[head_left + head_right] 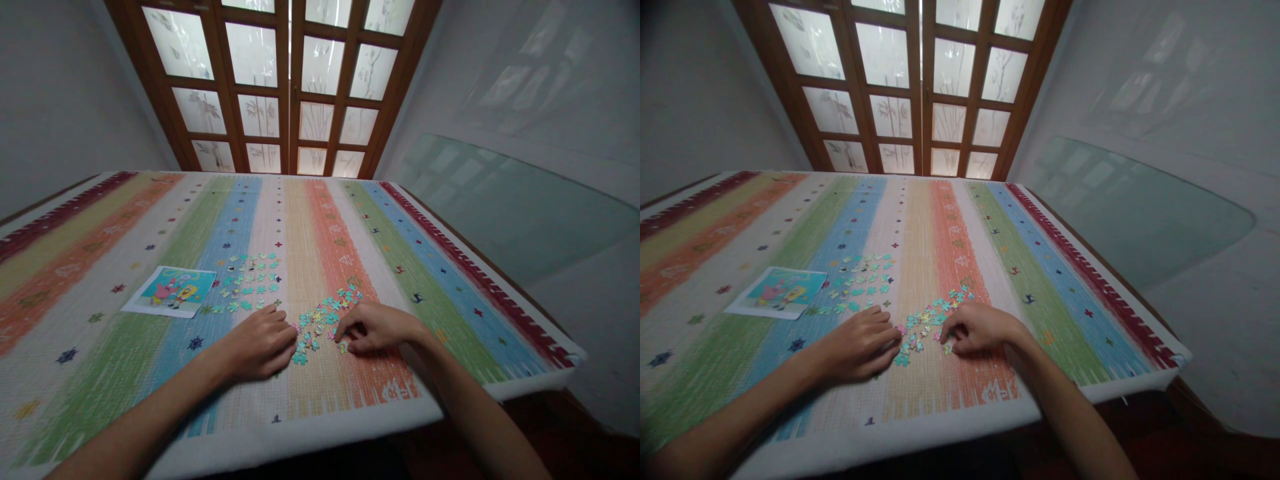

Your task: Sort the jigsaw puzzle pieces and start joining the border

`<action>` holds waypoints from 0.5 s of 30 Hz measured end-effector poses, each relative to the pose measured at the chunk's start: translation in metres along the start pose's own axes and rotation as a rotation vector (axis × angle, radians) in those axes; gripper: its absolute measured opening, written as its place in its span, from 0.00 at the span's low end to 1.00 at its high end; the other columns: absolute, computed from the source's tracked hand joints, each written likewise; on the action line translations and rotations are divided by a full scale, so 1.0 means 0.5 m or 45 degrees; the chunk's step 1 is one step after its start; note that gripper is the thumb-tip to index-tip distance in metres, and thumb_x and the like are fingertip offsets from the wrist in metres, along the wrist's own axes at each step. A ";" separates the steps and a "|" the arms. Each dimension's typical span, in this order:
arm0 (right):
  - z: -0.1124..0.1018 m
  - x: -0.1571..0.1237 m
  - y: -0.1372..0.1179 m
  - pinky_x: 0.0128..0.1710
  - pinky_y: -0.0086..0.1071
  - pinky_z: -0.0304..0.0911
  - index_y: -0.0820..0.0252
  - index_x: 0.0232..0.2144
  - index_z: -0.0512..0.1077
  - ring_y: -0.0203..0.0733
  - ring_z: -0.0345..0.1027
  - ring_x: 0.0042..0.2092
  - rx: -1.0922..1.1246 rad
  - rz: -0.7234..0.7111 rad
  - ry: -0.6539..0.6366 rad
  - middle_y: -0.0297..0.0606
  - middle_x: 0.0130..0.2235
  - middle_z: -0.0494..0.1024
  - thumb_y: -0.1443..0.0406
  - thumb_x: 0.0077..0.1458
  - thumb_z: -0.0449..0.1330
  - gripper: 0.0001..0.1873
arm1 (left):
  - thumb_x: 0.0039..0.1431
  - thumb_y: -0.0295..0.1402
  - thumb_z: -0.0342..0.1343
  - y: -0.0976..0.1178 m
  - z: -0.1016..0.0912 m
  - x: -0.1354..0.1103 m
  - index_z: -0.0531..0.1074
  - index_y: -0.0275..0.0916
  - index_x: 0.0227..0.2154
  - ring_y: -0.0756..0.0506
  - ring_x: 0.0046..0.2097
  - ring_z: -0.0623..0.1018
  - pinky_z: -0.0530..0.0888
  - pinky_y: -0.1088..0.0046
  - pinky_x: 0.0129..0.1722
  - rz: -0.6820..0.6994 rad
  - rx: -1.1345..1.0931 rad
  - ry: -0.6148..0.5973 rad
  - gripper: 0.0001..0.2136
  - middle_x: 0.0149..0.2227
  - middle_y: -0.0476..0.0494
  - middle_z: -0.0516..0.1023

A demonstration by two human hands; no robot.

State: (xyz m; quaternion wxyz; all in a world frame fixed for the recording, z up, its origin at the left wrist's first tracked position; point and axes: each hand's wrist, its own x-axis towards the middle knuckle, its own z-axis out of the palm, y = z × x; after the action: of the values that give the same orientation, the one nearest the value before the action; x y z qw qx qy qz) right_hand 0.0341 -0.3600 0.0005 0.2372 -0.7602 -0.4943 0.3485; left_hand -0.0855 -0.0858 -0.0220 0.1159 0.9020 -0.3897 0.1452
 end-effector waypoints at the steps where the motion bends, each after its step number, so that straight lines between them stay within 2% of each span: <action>1: 0.001 0.000 0.000 0.28 0.27 0.59 0.62 0.42 0.82 0.33 0.64 0.26 -0.005 -0.001 0.004 0.27 0.25 0.71 0.74 0.50 0.64 0.16 | 0.70 0.31 0.44 0.000 0.000 0.000 0.69 0.40 0.30 0.44 0.30 0.68 0.66 0.61 0.34 0.004 0.007 0.002 0.13 0.27 0.46 0.71; 9: 0.003 0.000 -0.009 0.26 0.26 0.57 0.60 0.33 0.75 0.33 0.64 0.26 0.039 0.089 0.004 0.25 0.23 0.69 0.74 0.48 0.66 0.09 | 0.70 0.30 0.44 0.002 0.002 0.001 0.68 0.41 0.28 0.45 0.30 0.68 0.66 0.63 0.33 0.018 0.033 0.007 0.13 0.26 0.46 0.71; 12: 0.002 -0.001 -0.009 0.27 0.27 0.57 0.60 0.27 0.72 0.32 0.62 0.26 0.083 0.012 0.008 0.27 0.24 0.70 0.72 0.50 0.67 0.07 | 0.70 0.30 0.45 0.002 0.003 0.002 0.67 0.41 0.27 0.45 0.29 0.68 0.66 0.63 0.32 0.031 0.073 0.034 0.14 0.25 0.46 0.71; 15: 0.003 0.001 -0.009 0.27 0.27 0.57 0.61 0.27 0.73 0.33 0.63 0.27 0.158 -0.058 0.043 0.29 0.26 0.72 0.69 0.53 0.66 0.05 | 0.71 0.29 0.45 0.005 0.003 0.006 0.67 0.41 0.27 0.45 0.28 0.67 0.65 0.64 0.31 0.043 0.136 0.098 0.15 0.25 0.47 0.71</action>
State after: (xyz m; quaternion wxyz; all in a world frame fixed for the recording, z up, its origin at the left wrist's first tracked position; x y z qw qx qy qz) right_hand 0.0302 -0.3579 0.0024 0.2999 -0.7384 -0.4849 0.3602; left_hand -0.0851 -0.0901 -0.0221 0.0800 0.8940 -0.3919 0.2021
